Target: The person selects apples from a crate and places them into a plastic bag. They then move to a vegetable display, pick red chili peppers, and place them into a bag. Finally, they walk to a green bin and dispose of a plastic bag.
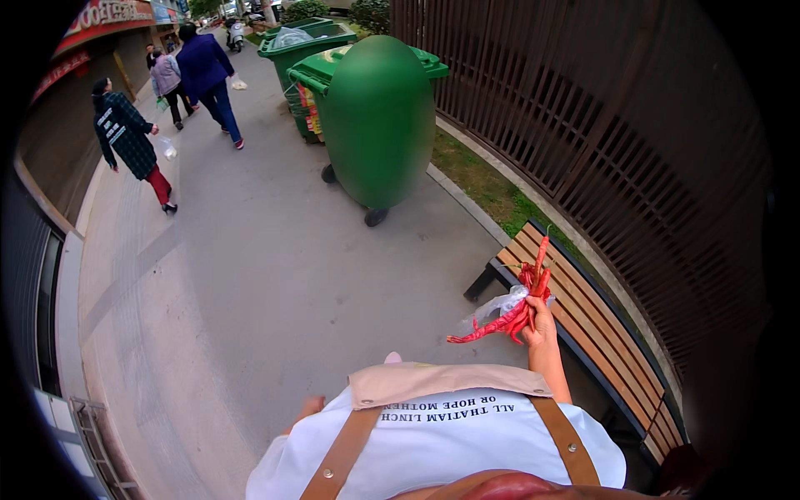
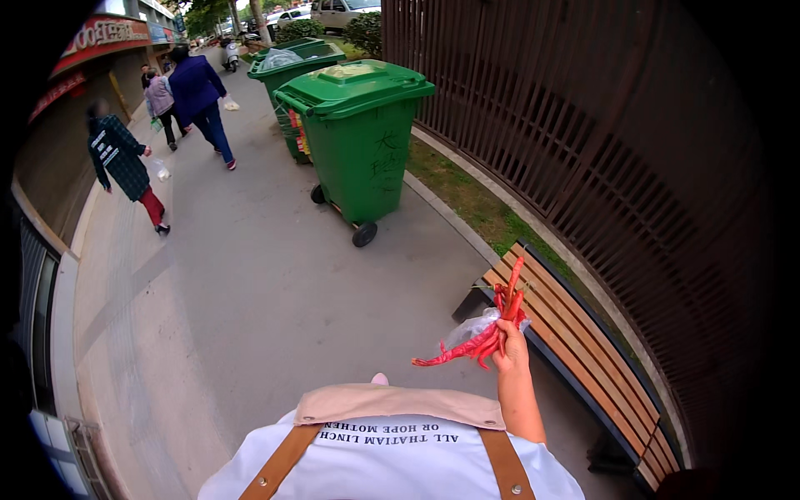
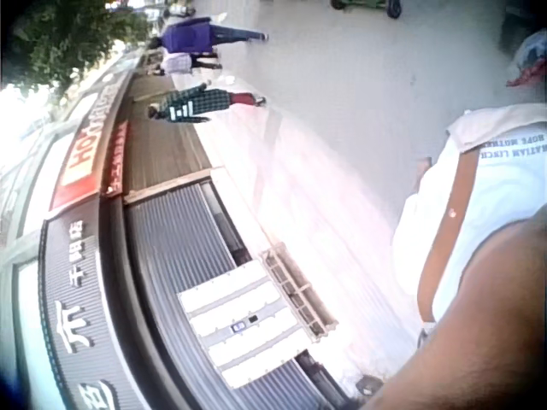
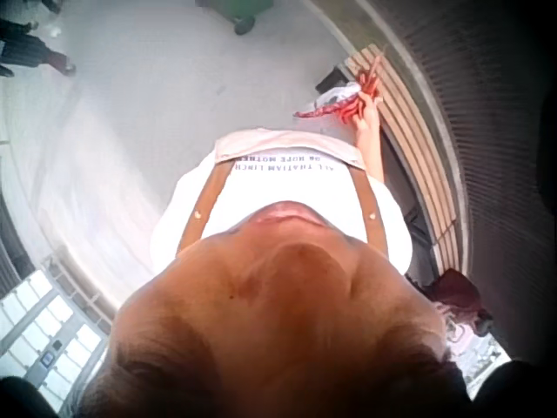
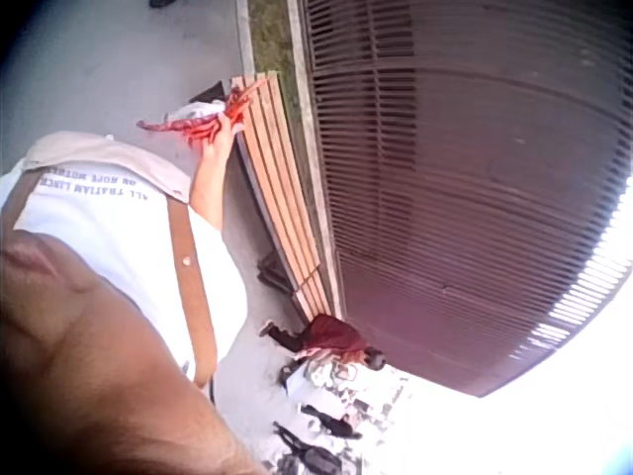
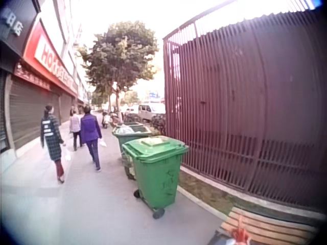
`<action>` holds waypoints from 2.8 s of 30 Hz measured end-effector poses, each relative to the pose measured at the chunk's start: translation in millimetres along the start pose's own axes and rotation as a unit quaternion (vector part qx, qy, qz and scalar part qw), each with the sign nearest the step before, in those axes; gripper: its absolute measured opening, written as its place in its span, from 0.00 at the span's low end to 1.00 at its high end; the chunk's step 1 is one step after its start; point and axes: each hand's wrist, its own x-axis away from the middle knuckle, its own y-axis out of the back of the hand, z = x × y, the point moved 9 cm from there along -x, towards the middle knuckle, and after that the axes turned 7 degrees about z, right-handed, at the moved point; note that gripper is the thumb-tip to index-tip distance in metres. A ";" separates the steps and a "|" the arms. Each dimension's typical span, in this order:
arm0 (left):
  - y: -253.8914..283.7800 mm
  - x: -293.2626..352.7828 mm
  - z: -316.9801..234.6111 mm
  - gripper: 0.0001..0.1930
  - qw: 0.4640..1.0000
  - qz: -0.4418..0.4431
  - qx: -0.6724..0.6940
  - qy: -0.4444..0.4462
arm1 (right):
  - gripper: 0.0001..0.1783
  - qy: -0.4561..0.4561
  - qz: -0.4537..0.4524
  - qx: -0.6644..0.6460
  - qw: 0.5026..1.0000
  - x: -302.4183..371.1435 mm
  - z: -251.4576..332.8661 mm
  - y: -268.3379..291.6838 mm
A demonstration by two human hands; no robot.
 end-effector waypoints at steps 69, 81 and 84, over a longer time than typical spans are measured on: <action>1139.9 -116.2 -854.8 0.10 0.635 -0.446 0.256 -0.577 | 0.19 0.040 0.493 0.726 0.479 -922.1 -35.6 -738.5; 1139.8 -100.4 -858.8 0.06 0.667 -0.407 0.194 -0.593 | 0.29 -0.293 0.595 0.263 0.700 -896.3 -91.5 -758.1; 1155.8 -120.1 -845.1 0.07 0.662 -0.426 0.212 -0.580 | 0.23 0.100 0.446 0.886 0.079 -950.0 -127.0 -660.7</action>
